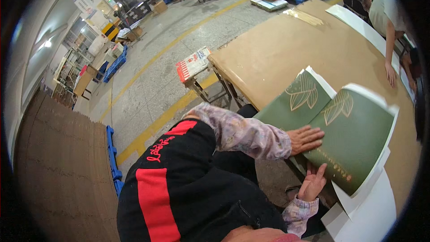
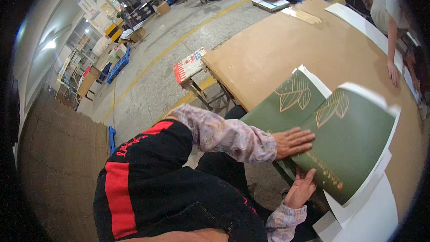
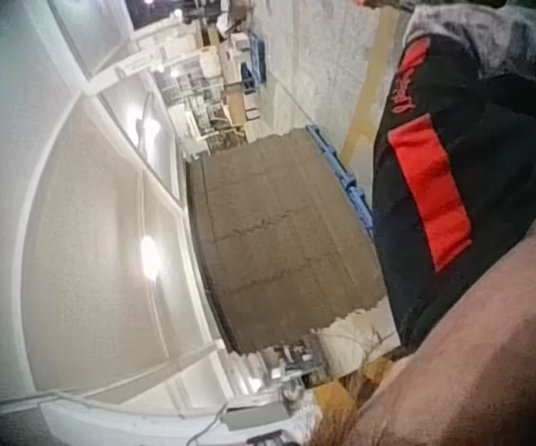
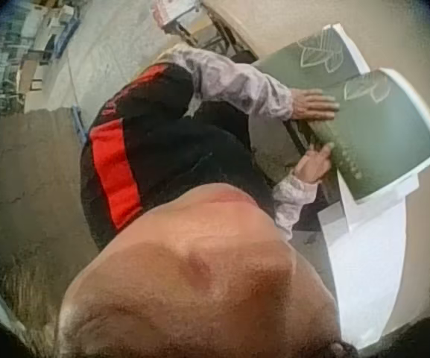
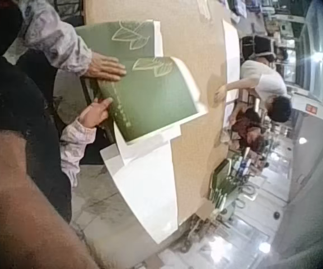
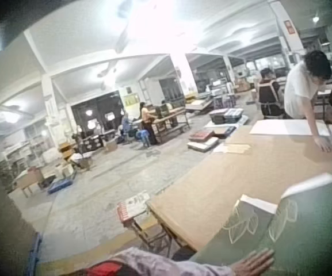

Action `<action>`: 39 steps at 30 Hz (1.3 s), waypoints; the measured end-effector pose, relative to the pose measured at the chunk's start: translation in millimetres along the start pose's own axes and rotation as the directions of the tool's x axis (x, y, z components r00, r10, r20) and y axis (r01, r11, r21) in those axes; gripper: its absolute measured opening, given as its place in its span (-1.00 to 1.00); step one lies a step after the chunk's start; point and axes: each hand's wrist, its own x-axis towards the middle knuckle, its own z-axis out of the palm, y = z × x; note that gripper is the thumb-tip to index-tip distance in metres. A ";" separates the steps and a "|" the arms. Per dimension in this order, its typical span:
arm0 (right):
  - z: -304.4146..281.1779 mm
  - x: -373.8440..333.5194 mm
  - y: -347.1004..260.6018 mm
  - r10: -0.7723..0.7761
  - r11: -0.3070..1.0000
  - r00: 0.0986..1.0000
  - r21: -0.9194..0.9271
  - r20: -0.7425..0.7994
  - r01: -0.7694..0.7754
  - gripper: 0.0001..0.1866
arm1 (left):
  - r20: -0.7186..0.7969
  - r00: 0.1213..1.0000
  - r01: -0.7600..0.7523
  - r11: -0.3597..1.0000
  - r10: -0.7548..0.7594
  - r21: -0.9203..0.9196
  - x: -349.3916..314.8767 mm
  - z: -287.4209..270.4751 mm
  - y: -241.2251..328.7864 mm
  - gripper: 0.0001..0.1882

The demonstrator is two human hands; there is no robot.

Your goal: Folding large green and white paper folders at a workspace in a paper mill or printing facility.

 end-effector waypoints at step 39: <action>-1.0 24.0 -28.6 0.094 0.980 0.994 -0.171 -0.051 -0.102 -0.62 | 0.131 0.989 0.085 0.989 -0.069 -0.117 -39.2 -28.6 -5.1 -0.06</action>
